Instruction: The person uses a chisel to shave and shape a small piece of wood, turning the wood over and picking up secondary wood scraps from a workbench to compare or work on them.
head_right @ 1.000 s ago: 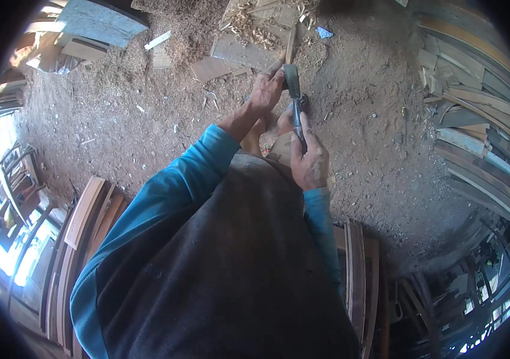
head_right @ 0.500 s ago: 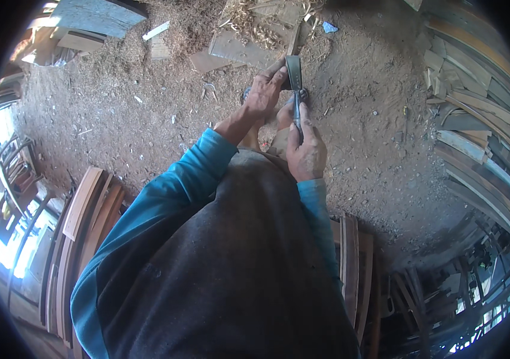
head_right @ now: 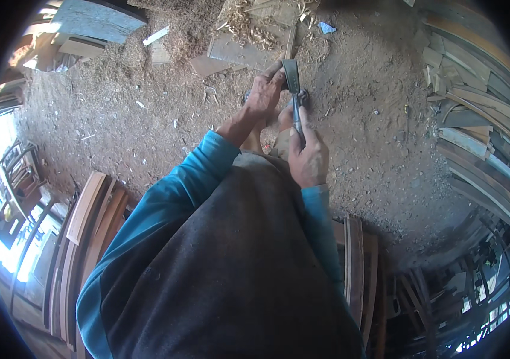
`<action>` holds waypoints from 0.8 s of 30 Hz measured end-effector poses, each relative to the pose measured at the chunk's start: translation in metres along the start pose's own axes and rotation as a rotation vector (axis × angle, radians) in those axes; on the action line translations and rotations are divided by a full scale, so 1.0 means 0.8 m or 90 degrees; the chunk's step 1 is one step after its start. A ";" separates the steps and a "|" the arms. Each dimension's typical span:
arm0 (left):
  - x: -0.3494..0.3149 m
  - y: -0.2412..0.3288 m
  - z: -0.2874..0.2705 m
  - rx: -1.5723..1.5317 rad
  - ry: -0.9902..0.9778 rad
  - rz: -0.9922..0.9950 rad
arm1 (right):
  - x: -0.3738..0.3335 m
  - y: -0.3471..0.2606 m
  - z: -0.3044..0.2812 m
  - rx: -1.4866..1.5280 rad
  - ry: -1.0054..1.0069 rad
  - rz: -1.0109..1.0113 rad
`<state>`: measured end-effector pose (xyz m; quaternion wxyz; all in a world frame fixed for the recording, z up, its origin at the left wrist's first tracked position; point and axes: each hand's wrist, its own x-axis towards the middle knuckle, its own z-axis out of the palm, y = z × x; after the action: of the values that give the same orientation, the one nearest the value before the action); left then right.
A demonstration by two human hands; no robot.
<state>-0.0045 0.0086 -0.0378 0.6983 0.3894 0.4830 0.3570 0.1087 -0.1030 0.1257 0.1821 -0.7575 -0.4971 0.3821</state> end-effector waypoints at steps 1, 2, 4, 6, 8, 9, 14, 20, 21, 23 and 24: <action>-0.003 0.004 0.001 0.000 -0.002 -0.019 | -0.001 0.001 0.001 0.008 0.004 -0.008; -0.004 0.005 0.003 -0.002 -0.006 -0.010 | 0.001 0.003 0.003 0.016 0.009 -0.017; -0.003 0.006 0.005 -0.018 -0.010 -0.001 | 0.013 0.005 0.005 0.026 0.015 -0.044; -0.007 0.007 0.004 -0.053 -0.003 -0.015 | 0.031 0.001 0.001 0.031 0.020 -0.079; -0.008 0.003 0.005 -0.080 0.004 -0.026 | 0.030 -0.006 -0.002 0.011 0.007 -0.044; -0.005 0.001 0.003 -0.080 0.004 -0.023 | 0.031 -0.003 0.004 0.002 0.017 -0.049; -0.016 0.041 0.013 -0.069 -0.018 -0.020 | 0.072 0.002 0.026 -0.035 0.059 -0.001; -0.002 0.035 0.006 -0.020 -0.049 0.044 | 0.101 0.020 0.001 0.084 0.078 -0.048; -0.004 0.036 0.005 -0.008 -0.057 0.048 | 0.082 0.022 -0.001 0.100 0.083 -0.044; -0.007 0.038 0.007 0.021 -0.048 0.055 | 0.050 0.024 0.000 0.110 0.099 -0.072; -0.006 0.037 0.006 0.059 -0.036 0.058 | 0.035 0.026 -0.001 0.101 0.109 -0.104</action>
<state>-0.0049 0.0164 -0.0086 0.6761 0.4527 0.4608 0.3545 0.1281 -0.0873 0.1011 0.3134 -0.7274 -0.5081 0.3383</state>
